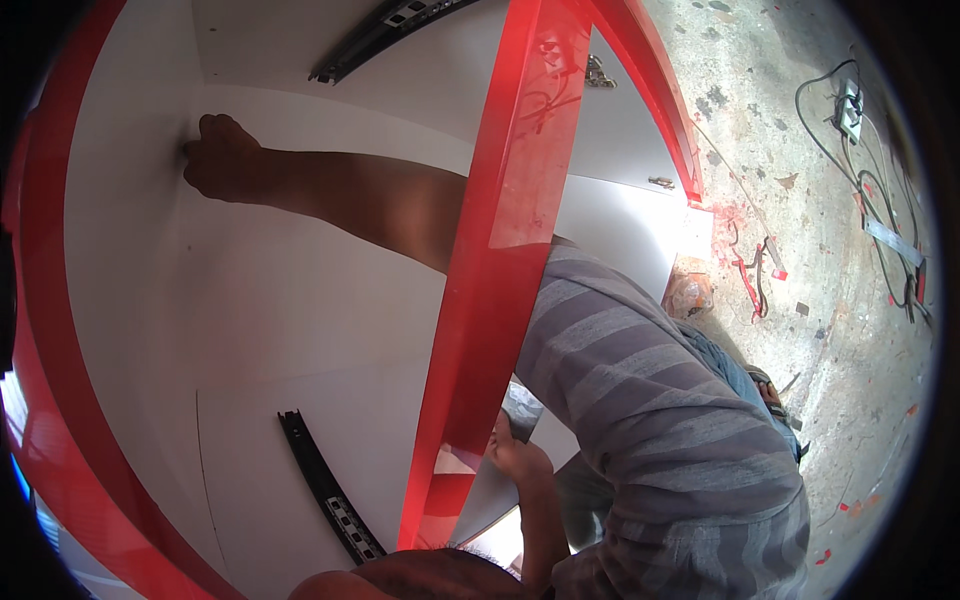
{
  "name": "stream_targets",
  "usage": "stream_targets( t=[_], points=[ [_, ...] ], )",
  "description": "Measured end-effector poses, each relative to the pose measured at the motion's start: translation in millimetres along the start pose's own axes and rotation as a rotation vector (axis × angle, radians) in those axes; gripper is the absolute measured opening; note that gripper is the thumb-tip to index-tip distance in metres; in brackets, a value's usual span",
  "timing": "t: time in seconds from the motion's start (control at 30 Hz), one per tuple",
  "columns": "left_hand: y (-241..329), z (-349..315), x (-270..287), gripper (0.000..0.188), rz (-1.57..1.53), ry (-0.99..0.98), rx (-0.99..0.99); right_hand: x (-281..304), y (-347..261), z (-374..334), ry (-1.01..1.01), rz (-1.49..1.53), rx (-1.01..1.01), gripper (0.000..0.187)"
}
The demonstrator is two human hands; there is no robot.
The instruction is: Mounting drawer slides to a cabinet and preparing components.
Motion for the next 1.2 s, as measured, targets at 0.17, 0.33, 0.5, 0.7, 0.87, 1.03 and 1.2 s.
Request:
stream_targets(
  t=[0.17,0.33,0.5,0.7,0.87,1.03,1.2],
  points=[
    [10.6,-1.9,-10.7,0.016,-0.025,0.111,-0.007,-13.0,-0.5,-20.2,-0.054,-0.005,0.029,0.013],
    [6.6,-2.9,-15.6,0.017,0.062,-0.095,-0.074,-14.7,18.9,-18.4,0.577,0.481,0.044,0.035],
    [21.0,-10.9,-30.7,0.016,0.102,-0.094,-0.137,-33.7,9.2,-5.5,0.433,0.447,-0.012,0.036],
    [26.3,-9.5,-31.2,0.019,0.049,-0.104,-0.118,-24.9,3.3,-8.8,0.374,0.395,-0.035,0.035],
    [24.4,-11.5,-32.0,0.017,-0.035,-0.105,-0.103,-16.0,5.0,-11.8,0.355,0.252,-0.052,0.030],
    [15.3,-12.6,-23.6,0.029,0.177,-0.179,-0.076,-9.1,-0.4,-11.9,0.274,0.123,-0.077,0.025],
    [15.6,-10.1,-23.7,0.020,0.084,-0.123,-0.096,-0.6,-8.5,-17.7,0.171,0.134,-0.066,0.024]
  ],
)
Point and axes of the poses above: each hand's wrist, its own z-axis towards the middle knuckle, its own x-axis out of the back of the hand, y = z × x, the point moved 6 cm from there along z, towards the middle knuckle, and after that the axes turned 11 degrees about -y, right-handed, at the moved point
